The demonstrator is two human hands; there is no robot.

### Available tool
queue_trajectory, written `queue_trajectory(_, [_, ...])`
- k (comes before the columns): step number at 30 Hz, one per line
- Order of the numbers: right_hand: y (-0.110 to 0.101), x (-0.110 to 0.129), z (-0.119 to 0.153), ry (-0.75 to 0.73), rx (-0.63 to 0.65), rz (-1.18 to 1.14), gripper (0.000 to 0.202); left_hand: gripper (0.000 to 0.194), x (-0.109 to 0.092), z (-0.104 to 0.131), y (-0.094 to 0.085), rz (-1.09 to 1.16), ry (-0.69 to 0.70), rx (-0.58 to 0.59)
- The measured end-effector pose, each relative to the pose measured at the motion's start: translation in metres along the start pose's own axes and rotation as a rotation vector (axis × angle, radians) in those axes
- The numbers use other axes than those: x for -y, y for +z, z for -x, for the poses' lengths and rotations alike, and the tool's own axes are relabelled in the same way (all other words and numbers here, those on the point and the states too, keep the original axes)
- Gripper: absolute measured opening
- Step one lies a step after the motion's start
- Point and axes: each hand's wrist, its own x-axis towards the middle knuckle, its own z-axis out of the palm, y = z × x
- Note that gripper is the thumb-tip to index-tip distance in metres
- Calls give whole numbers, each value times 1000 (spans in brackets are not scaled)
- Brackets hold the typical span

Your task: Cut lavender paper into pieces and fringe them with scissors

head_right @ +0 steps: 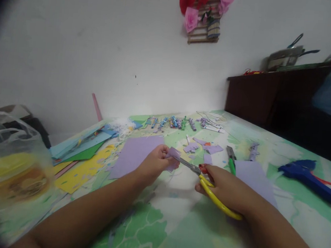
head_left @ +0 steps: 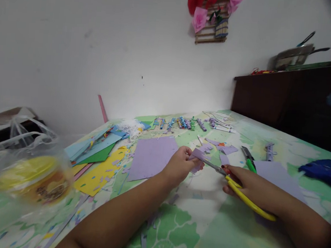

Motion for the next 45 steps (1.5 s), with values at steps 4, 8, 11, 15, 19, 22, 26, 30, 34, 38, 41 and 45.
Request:
queue_trajectory(4, [0, -1, 0, -6, 18, -31, 22, 33, -1, 0, 0, -35, -4, 5])
queue_trajectory(8, [0, -4, 0, -14, 46, -67, 26, 27, -6, 2, -1, -52, -7, 39])
queue_trajectory(11, [0, -6, -1, -18, 41, -77, 27, 20, -9, 3, -1, -88, -13, 56])
queue_trajectory(15, [0, -5, -2, -10, 11, -54, 26, 8, -10, 2, -2, -82, -18, 71])
queue_trajectory(19, [-1, -2, -1, -5, 2, -33, 27, 4, -10, 2, 0, -57, -62, 34])
queue_trajectory(22, [-1, -1, 0, 5, -6, -1, 27, 6, -10, 2, 2, -50, -123, 7])
queue_trajectory(26, [-2, -1, 0, 27, -10, 16, 30, 4, -9, 4, 3, -83, -130, 15])
queue_trajectory(30, [-2, -3, 0, 7, -36, 1, 35, 6, -9, 4, 2, -144, -93, 28])
queue_trajectory(34, [-2, -3, 1, 5, -50, -4, 34, 8, -11, 6, 1, -170, -52, 52])
queue_trajectory(38, [-3, -2, 0, 6, -50, -6, 31, 9, -11, 7, 2, -184, -27, 55])
queue_trajectory(41, [-3, 0, 0, 13, -21, 1, 30, 9, -9, 7, 2, -217, -22, 42])
queue_trajectory(45, [-4, 2, 2, -6, 1, 2, 29, 10, -10, 7, 2, -300, -9, 31])
